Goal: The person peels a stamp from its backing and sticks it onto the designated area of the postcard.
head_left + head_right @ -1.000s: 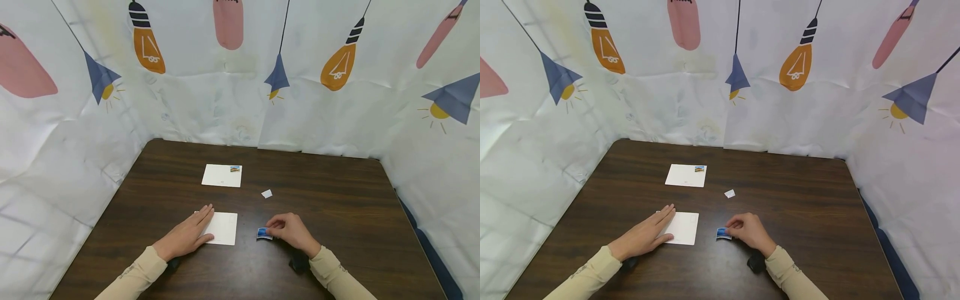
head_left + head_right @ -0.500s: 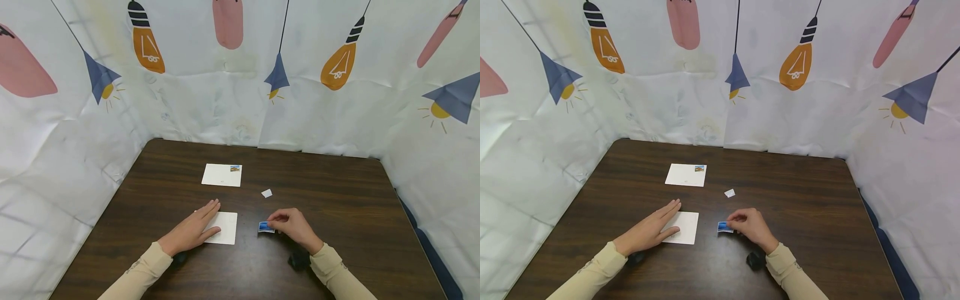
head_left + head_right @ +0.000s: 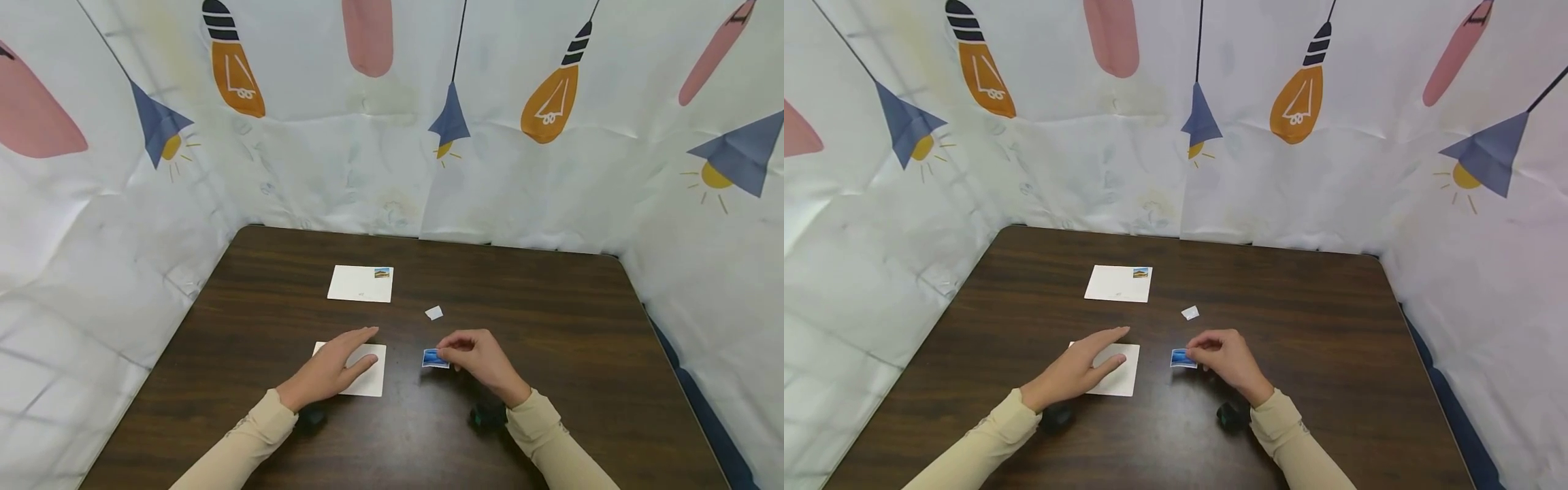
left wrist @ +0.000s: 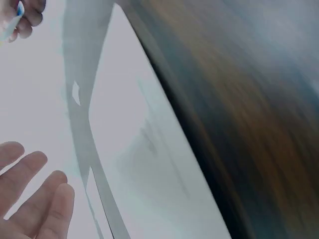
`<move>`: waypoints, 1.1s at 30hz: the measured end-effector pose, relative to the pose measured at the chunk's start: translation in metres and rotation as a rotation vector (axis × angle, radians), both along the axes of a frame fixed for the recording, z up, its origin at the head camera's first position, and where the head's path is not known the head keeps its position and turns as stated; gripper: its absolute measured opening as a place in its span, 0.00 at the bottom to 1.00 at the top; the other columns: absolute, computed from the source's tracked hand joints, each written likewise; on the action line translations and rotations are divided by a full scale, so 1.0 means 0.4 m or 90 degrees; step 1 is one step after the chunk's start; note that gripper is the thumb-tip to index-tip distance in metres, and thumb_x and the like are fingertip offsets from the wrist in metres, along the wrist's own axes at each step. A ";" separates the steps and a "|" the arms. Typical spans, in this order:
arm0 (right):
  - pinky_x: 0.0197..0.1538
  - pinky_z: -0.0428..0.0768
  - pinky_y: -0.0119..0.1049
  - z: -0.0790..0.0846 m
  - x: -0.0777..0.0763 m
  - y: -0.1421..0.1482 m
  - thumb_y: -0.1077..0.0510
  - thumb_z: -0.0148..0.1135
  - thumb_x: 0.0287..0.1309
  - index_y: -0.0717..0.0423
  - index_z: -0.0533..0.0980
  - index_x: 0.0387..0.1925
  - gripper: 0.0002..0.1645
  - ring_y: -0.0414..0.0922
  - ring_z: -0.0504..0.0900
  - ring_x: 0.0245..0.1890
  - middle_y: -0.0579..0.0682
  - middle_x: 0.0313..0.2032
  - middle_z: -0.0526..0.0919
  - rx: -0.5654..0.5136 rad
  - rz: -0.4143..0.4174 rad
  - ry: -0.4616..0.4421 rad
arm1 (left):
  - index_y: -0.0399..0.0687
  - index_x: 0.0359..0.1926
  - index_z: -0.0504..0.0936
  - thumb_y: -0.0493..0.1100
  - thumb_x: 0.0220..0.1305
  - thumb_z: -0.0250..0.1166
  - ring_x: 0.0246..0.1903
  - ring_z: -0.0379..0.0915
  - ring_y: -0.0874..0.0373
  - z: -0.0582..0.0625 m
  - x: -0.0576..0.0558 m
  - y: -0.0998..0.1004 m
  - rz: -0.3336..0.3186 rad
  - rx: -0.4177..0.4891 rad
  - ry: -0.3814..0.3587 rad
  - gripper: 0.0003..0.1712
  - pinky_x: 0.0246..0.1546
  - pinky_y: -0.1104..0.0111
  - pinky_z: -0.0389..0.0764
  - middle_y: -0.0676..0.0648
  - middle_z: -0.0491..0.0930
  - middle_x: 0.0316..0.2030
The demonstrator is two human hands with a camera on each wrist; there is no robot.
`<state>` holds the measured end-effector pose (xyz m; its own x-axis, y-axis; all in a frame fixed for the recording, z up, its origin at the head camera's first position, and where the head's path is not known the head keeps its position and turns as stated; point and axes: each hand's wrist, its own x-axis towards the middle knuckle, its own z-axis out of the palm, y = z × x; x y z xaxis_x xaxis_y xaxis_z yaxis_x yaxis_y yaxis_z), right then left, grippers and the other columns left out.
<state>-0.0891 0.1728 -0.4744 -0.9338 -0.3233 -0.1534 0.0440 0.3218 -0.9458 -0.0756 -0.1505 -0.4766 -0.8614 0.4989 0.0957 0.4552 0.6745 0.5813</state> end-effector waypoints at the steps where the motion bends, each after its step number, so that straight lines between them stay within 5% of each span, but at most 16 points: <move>1: 0.30 0.83 0.38 0.001 -0.001 0.000 0.53 0.74 0.61 0.56 0.88 0.38 0.11 0.38 0.77 0.23 0.51 0.29 0.85 0.000 -0.003 -0.001 | 0.47 0.74 0.72 0.58 0.76 0.60 0.70 0.74 0.48 0.000 -0.001 0.007 0.004 0.017 -0.005 0.34 0.68 0.50 0.78 0.48 0.75 0.72; 9: 0.29 0.81 0.38 0.010 -0.007 -0.003 0.52 0.76 0.59 0.56 0.88 0.38 0.11 0.43 0.77 0.22 0.50 0.25 0.83 -0.007 -0.019 -0.016 | 0.46 0.65 0.81 0.54 0.77 0.60 0.52 0.88 0.55 0.003 -0.008 0.061 0.034 0.156 -0.076 0.25 0.54 0.60 0.88 0.50 0.87 0.58; 18: 0.28 0.80 0.39 0.014 -0.009 -0.010 0.53 0.76 0.59 0.55 0.88 0.38 0.11 0.43 0.77 0.21 0.45 0.22 0.82 -0.024 -0.027 -0.015 | 0.44 0.58 0.85 0.52 0.77 0.61 0.49 0.89 0.52 -0.015 -0.007 0.115 0.070 0.307 -0.248 0.20 0.52 0.73 0.86 0.46 0.91 0.48; 33: 0.27 0.82 0.38 -0.010 -0.010 -0.040 0.54 0.73 0.62 0.59 0.87 0.39 0.11 0.39 0.77 0.20 0.47 0.25 0.84 -0.048 0.003 -0.018 | 0.41 0.56 0.84 0.51 0.74 0.64 0.49 0.87 0.39 -0.040 -0.006 0.162 0.086 0.454 -0.396 0.20 0.51 0.64 0.89 0.39 0.89 0.49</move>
